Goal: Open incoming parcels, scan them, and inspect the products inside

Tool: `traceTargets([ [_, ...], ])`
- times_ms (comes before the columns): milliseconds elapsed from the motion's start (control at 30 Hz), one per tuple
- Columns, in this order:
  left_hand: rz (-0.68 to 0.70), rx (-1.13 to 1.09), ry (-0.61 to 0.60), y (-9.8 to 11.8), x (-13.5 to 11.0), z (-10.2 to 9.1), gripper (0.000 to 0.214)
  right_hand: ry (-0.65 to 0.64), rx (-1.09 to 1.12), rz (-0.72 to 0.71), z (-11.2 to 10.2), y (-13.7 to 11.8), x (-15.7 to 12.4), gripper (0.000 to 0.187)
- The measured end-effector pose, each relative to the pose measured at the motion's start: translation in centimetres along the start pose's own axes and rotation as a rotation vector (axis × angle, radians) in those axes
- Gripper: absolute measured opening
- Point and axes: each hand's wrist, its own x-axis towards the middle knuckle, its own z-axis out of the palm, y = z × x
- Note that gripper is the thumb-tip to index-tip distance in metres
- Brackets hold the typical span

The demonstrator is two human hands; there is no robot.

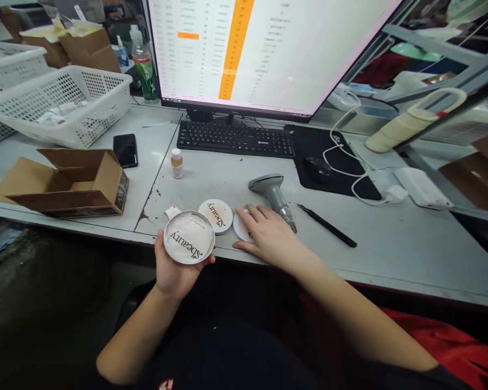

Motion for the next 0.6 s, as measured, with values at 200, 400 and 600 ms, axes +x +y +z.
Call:
traceTargets([
  [200,-0.073,-0.034,0.018,-0.8,-0.2,-0.9,0.065,0.111,0.219,-0.082,-5.3,-0.7,-0.7,0.069],
  [400,-0.137,-0.009,-0.073,-3.1,0.0,0.5,0.067,0.197,0.642,-0.404,-7.2,-4.3,-1.1,0.079],
  [600,-0.258,-0.028,-0.185,-2.5,0.4,1.1,0.058,0.245,0.668,-0.538,-4.0,-4.7,-0.1,0.07],
])
